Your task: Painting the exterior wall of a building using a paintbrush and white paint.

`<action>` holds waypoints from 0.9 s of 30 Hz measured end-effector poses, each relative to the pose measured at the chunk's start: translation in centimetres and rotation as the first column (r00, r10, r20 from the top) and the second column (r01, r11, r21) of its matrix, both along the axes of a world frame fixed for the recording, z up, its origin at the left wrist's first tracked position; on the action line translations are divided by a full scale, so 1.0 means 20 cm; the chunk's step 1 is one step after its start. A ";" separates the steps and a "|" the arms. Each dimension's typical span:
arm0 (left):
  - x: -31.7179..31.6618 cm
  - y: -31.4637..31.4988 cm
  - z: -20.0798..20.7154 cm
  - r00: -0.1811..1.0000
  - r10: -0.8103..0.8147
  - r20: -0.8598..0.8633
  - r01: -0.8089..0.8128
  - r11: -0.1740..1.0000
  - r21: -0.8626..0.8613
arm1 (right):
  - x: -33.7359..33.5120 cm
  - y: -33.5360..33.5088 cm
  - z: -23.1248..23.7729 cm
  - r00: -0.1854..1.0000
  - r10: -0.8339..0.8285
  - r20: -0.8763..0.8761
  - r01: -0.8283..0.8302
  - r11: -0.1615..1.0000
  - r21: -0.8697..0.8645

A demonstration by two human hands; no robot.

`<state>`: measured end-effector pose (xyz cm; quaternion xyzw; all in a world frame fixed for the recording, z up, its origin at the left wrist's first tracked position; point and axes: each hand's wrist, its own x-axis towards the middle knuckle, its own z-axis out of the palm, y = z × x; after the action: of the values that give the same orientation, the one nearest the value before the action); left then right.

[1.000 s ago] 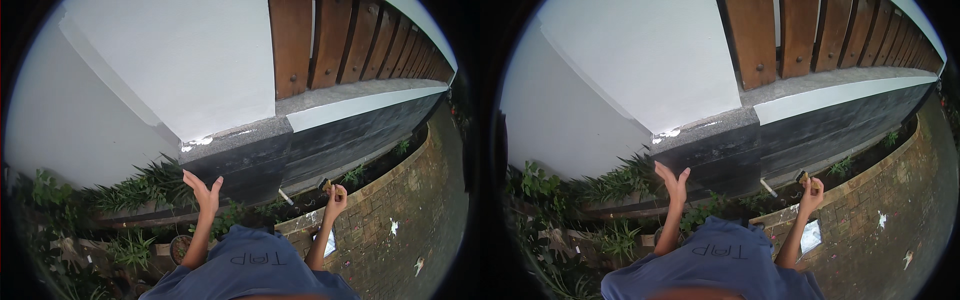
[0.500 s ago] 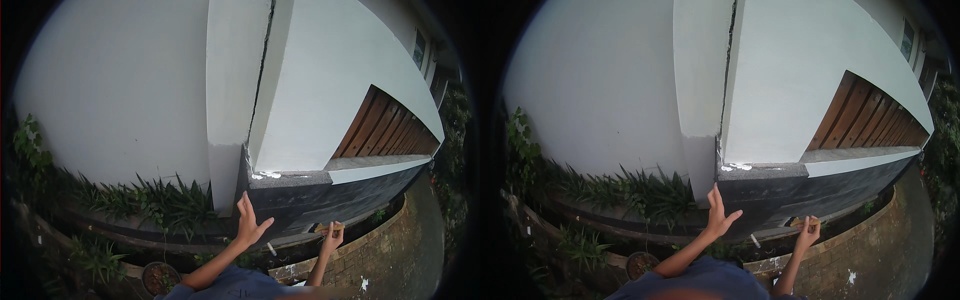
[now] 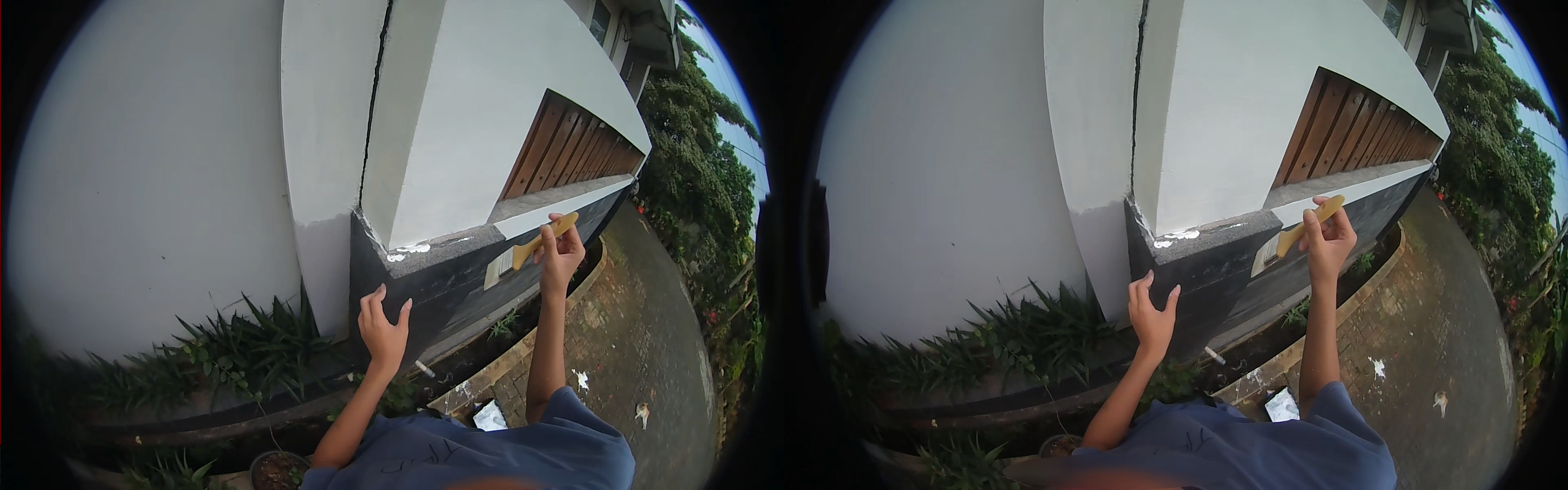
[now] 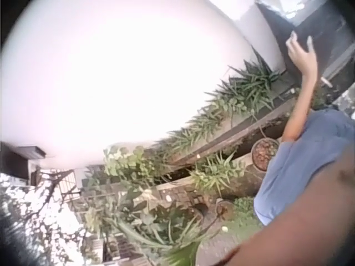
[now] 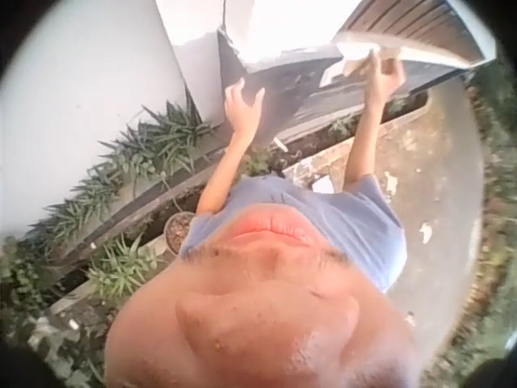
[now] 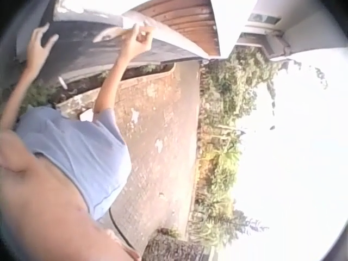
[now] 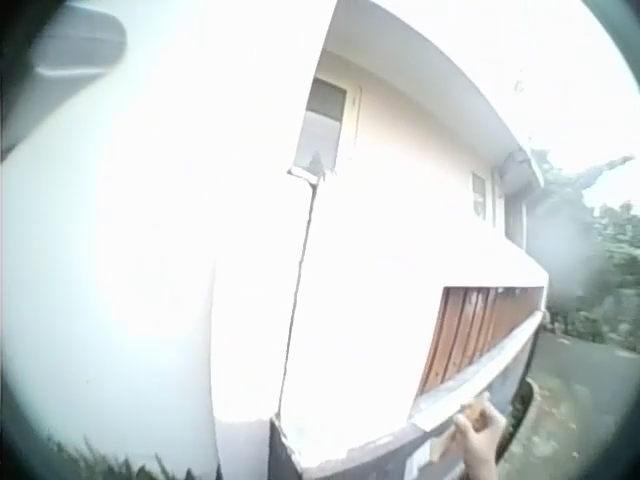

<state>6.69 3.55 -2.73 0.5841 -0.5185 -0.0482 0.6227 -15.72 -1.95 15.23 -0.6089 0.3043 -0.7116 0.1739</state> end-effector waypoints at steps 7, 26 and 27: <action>0.17 -0.03 0.06 0.988 0.137 0.070 -0.134 0.990 -0.049 | 0.04 -0.02 0.23 0.989 0.134 -0.059 -0.135 0.990 -0.025; 0.33 -0.18 0.11 0.937 -0.315 0.152 0.321 0.947 -0.017 | 0.34 0.17 0.21 0.956 0.282 -0.075 -0.271 0.953 0.135; 0.32 -0.17 0.11 0.934 -0.327 0.145 0.334 0.942 -0.030 | 0.35 0.21 0.19 0.967 0.247 -0.064 -0.236 0.960 0.148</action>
<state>13.15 0.06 -0.58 0.4735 -0.6521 -0.0979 0.5839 -8.82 2.28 18.97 -0.6564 0.2835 -0.6366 0.2891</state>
